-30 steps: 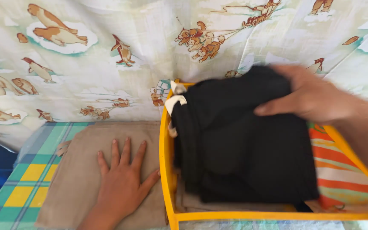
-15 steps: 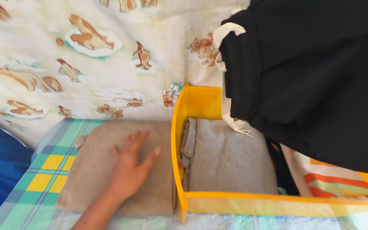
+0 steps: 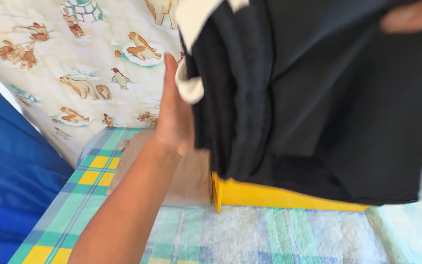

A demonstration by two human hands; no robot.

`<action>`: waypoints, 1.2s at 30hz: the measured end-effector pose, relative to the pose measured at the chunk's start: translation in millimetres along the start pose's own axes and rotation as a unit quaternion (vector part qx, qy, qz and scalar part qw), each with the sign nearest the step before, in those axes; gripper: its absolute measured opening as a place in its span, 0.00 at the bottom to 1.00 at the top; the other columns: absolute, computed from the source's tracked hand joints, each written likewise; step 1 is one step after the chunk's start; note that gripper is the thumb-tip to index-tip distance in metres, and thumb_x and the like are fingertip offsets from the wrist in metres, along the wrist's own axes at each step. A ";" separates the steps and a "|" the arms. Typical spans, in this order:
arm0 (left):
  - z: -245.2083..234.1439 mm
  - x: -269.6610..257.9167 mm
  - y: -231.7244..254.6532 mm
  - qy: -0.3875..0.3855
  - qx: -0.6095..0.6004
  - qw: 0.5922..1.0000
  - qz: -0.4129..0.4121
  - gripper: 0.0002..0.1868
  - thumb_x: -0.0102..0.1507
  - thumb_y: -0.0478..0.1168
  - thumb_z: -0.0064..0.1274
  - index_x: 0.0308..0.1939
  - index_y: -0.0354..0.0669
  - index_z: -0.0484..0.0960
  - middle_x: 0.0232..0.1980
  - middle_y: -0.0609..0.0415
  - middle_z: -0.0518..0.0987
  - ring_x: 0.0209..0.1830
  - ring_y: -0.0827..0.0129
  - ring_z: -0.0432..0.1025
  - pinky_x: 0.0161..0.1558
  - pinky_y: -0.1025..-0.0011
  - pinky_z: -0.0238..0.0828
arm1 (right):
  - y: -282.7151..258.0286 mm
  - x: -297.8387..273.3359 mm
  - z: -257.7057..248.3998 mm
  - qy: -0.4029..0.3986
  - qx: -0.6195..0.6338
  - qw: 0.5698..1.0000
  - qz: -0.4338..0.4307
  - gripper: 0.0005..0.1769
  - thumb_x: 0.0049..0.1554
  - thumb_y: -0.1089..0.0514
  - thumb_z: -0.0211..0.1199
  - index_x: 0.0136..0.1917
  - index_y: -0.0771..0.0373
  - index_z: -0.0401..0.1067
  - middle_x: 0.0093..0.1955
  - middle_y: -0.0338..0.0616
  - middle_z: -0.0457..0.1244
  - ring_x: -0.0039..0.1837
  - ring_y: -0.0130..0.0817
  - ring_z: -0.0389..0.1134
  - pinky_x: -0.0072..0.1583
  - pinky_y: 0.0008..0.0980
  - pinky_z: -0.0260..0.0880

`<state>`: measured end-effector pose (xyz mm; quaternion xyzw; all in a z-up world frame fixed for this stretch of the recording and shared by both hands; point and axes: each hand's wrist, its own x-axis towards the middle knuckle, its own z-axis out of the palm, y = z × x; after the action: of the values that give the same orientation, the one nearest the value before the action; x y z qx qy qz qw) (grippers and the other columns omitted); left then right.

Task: Folding various items of clothing and organizing them into a yellow storage bin.

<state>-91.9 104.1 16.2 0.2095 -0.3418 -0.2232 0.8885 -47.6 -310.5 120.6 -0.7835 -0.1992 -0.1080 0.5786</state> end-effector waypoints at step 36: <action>196.7 -86.9 87.8 0.516 0.735 0.335 -0.285 0.17 0.56 0.29 0.65 0.50 0.38 0.90 0.48 0.49 0.91 0.49 0.60 0.81 0.57 0.65 0.72 | 38.0 -160.9 235.9 -0.307 -0.081 0.948 0.025 0.53 0.51 0.53 0.72 0.81 0.42 0.47 0.85 0.29 0.49 0.74 0.34 0.70 0.62 0.34 0.79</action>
<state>-265.4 179.2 151.2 0.9360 0.2396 0.0317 0.2559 -189.8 -126.1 -49.0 -0.8278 -0.3383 0.1362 0.4264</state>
